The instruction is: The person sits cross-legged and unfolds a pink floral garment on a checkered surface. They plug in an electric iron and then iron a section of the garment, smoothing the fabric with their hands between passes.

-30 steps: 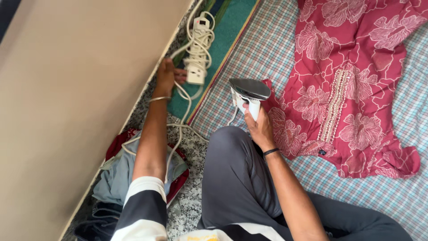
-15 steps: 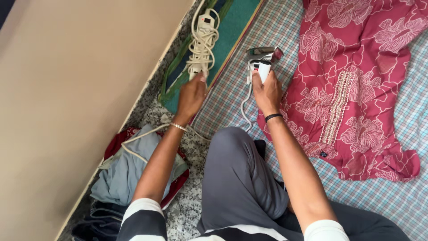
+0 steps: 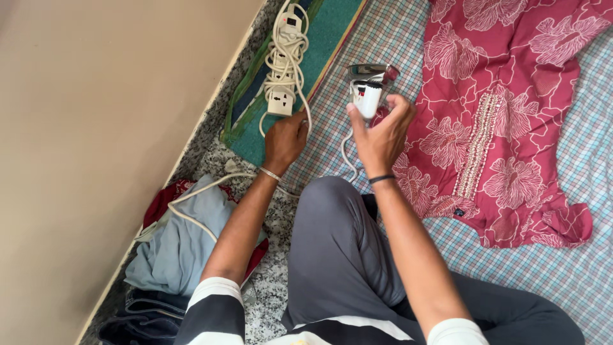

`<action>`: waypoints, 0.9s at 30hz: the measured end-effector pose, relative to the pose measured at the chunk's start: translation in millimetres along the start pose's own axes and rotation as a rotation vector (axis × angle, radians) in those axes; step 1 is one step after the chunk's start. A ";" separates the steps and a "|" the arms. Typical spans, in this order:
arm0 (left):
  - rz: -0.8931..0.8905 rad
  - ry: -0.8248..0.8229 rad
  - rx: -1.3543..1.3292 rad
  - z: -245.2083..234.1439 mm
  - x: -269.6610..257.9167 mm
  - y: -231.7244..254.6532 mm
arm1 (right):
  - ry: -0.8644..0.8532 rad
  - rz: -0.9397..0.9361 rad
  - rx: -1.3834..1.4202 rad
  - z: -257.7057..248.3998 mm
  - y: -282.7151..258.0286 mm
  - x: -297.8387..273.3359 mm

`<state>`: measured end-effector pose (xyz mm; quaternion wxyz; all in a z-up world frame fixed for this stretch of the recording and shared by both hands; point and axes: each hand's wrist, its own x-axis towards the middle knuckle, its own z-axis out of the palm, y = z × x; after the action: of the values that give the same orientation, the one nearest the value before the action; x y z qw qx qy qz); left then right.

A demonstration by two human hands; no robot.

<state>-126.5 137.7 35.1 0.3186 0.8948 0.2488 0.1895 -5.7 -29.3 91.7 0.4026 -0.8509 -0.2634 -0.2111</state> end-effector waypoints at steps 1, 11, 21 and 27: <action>-0.002 0.003 -0.011 0.0 1.4 1.4 | 0.036 -0.050 -0.026 -1.6 -3.6 -7.7; 0.033 -0.009 0.005 -5.4 5.1 -4.5 | -0.728 0.193 0.455 104.0 8.8 -47.8; -0.486 0.112 0.145 -4.4 51.9 -28.1 | -0.813 0.216 0.664 131.7 13.0 -48.8; -0.277 0.251 -0.151 7.6 42.9 -77.3 | -0.851 0.659 0.788 123.8 -21.1 -35.7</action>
<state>-113.2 210.4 -14.0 0.3744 0.7949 0.3924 0.2720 -28.1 70.6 10.7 0.5879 -0.6851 -0.1828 0.3893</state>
